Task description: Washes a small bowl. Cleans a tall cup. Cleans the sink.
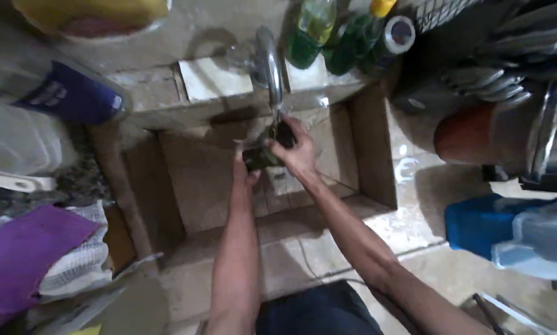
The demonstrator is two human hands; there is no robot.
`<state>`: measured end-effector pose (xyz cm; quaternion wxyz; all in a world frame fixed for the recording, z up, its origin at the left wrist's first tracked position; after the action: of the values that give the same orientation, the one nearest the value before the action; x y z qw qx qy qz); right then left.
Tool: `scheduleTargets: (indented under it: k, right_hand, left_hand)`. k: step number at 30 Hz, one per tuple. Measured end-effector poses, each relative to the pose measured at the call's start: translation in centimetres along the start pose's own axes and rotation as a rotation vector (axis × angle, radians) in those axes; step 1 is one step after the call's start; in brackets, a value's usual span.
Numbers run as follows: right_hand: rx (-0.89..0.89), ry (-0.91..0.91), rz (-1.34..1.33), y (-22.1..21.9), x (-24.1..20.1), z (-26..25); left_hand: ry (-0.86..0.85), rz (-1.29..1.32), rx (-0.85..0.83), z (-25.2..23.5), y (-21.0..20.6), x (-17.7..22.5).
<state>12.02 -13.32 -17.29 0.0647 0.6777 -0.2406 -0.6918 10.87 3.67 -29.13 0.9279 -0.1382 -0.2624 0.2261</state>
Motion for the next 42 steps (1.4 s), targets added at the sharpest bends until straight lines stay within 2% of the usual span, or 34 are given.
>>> scheduleTargets:
  k: [2, 3, 5, 8, 10, 13, 15, 18, 21, 23, 25, 27, 29, 31, 33, 36, 40, 42]
  right_hand:
    - [0.006, -0.122, -0.039, 1.1, 1.4, 1.0]
    - [0.0, -0.13, -0.066, 1.6, 1.4, -0.1]
    - [0.001, -0.046, -0.042, 2.8, 0.9, 0.4]
    - [0.112, 0.021, -0.145, 5.4, 2.6, 1.8]
    - [0.236, -0.107, -0.217, 6.0, 5.3, 2.4]
    - [0.409, -0.304, -0.224, 4.1, 6.7, 3.6]
    - [0.382, -0.351, -0.257, 1.7, 6.1, 4.2]
    - [0.208, -0.166, -0.18, -1.7, 2.5, 5.0]
    - [0.082, 0.007, -0.009, -2.3, 0.7, 6.4]
    - [0.08, -0.032, -0.05, -0.6, 1.1, 7.5]
    - [0.223, -0.115, -0.18, 2.4, 3.2, 7.2]
    - [0.319, -0.248, -0.309, 5.5, 6.2, 7.4]
    - [0.383, -0.386, -0.468, 7.6, 9.4, 8.0]
    - [0.407, -0.484, -0.622, 8.3, 11.6, 8.5]
    - [0.396, -0.542, -0.718, 7.9, 12.0, 8.7]
    - [0.281, -0.545, -0.671, 6.6, 9.3, 7.7]
    - [-0.081, -0.358, -0.524, 3.0, 3.8, 4.0]
    - [-0.257, -0.275, -0.464, 0.7, 1.2, 2.8]
  left_hand:
    - [0.086, -0.022, 0.031, 0.2, -0.2, -1.6]
    - [0.107, -0.03, 0.032, -0.2, -1.2, -1.0]
    - [0.123, -0.007, 0.028, -0.3, -2.5, -1.4]
    - [0.137, -0.057, 0.074, -0.4, -4.0, -1.8]
    - [0.085, -0.215, 0.139, 0.2, -4.4, -1.4]
    - [-0.155, -0.501, 0.293, 2.1, -3.7, 1.3]
    - [-0.244, -0.535, 0.362, 2.2, -1.7, 3.0]
    - [-0.261, -0.319, 0.256, 1.6, 1.5, 4.5]
    - [-0.199, -0.197, 0.123, 1.5, 1.7, 4.1]
    - [-0.165, -0.217, 0.145, 1.6, 0.1, 3.2]
    - [-0.159, -0.363, 0.117, 2.5, -2.8, 2.1]
    - [-0.288, -0.585, 0.06, 4.4, -6.5, 1.5]
    - [-0.515, -0.85, -0.049, 7.0, -10.6, 1.3]
    - [-0.706, -1.074, -0.081, 8.8, -13.6, 1.1]
    - [-0.805, -1.176, -0.045, 9.5, -14.5, 1.4]
    - [-0.778, -1.002, 0.028, 8.8, -11.6, 3.4]
    - [-0.637, -0.44, 0.19, 6.9, -2.5, 5.1]
    - [-0.59, -0.301, 0.23, 6.7, 1.3, 4.2]
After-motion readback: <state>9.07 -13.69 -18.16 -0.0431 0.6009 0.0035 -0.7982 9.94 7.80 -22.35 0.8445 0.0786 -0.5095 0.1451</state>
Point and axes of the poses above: each hand's wrist, its own z-axis away from the middle knuckle, its own y-axis out of the back of the hand, x = y × z, the point moved 7 cm from there along -z, towards the middle knuckle, and after that the axes turned 8 degrees about y, right-handed, at the moved point
